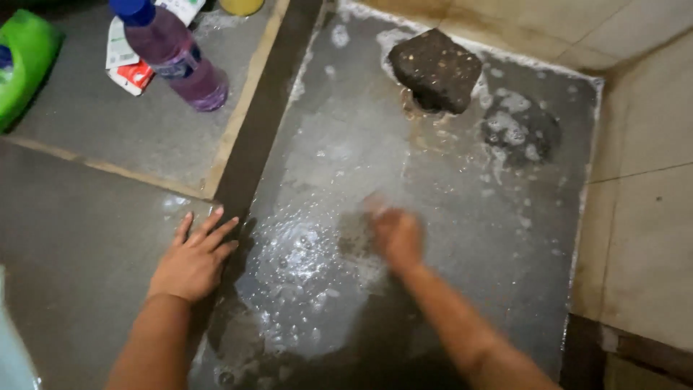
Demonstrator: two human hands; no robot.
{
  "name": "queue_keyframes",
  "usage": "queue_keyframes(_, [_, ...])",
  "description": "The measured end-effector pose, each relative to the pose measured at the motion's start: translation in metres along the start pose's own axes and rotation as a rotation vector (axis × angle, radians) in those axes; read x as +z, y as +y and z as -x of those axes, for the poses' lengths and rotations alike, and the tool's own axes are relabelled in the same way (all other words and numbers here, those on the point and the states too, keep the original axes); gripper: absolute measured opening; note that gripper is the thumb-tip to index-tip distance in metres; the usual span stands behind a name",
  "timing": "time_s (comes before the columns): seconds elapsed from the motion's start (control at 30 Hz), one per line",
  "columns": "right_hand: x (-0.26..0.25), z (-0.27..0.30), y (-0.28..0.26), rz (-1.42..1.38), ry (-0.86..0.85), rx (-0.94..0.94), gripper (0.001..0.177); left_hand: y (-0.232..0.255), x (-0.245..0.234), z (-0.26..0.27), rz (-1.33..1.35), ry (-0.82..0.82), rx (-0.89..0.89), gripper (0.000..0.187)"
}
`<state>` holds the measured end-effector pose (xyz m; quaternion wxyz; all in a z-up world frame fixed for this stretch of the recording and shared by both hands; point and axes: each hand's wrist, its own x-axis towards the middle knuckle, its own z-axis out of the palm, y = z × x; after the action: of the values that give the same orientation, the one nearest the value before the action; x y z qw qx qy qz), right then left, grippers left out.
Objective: The person scrubs a tiled bathroom floor and the area around a squat toilet using a sponge and water. They pour water from a blue cup to rinse the surfaces and continue scrubbing the floor and toilet base.
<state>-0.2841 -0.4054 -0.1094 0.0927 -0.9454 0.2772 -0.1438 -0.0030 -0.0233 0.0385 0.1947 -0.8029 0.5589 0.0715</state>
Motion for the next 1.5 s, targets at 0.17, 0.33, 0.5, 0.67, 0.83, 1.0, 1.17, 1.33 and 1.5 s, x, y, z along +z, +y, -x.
queue_keyframes(0.17, [-0.044, 0.028, -0.027, -0.615, -0.468, 0.465, 0.033, 0.005, -0.005, 0.002, -0.027, 0.002, -0.053, 0.032])
queue_keyframes(0.33, [0.043, 0.015, 0.229, -0.101, 0.101, 0.865, 0.029, 0.003, -0.003, 0.001, -0.025, 0.011, -0.039, 0.036])
queue_keyframes(0.5, [0.093, -0.043, 0.205, 0.060, 0.058, 0.946, 0.045, 0.002, -0.004, -0.001, 0.019, -0.001, -0.051, 0.033])
queue_keyframes(0.67, [0.199, -0.063, -0.020, -0.345, 0.207, -0.150, 0.015, 0.000, -0.004, 0.000, 0.010, -0.058, -0.056, 0.038])
queue_keyframes(0.83, [0.041, -0.048, -0.106, -0.338, -0.178, -0.107, 0.016, -0.008, 0.008, -0.003, 0.121, 0.039, 0.006, 0.043])
queue_keyframes(1.0, [-0.007, -0.043, 0.087, 0.358, 0.478, -0.207, 0.012, -0.008, 0.002, -0.004, 0.202, 0.036, 0.070, 0.044])
queue_keyframes(1.17, [-0.017, 0.000, 0.176, 0.326, 0.154, 0.969, 0.046, -0.010, 0.009, -0.005, 0.220, 0.045, 0.037, 0.053])
queue_keyframes(1.33, [0.007, -0.002, -0.028, -0.083, 0.169, 0.347, 0.015, -0.008, 0.010, -0.005, 0.156, -0.029, -0.005, 0.053])
queue_keyframes(1.5, [-0.064, 0.003, -0.070, -0.420, -0.631, 0.481, 0.062, -0.007, 0.020, -0.003, 0.117, 0.019, -0.002, 0.048])
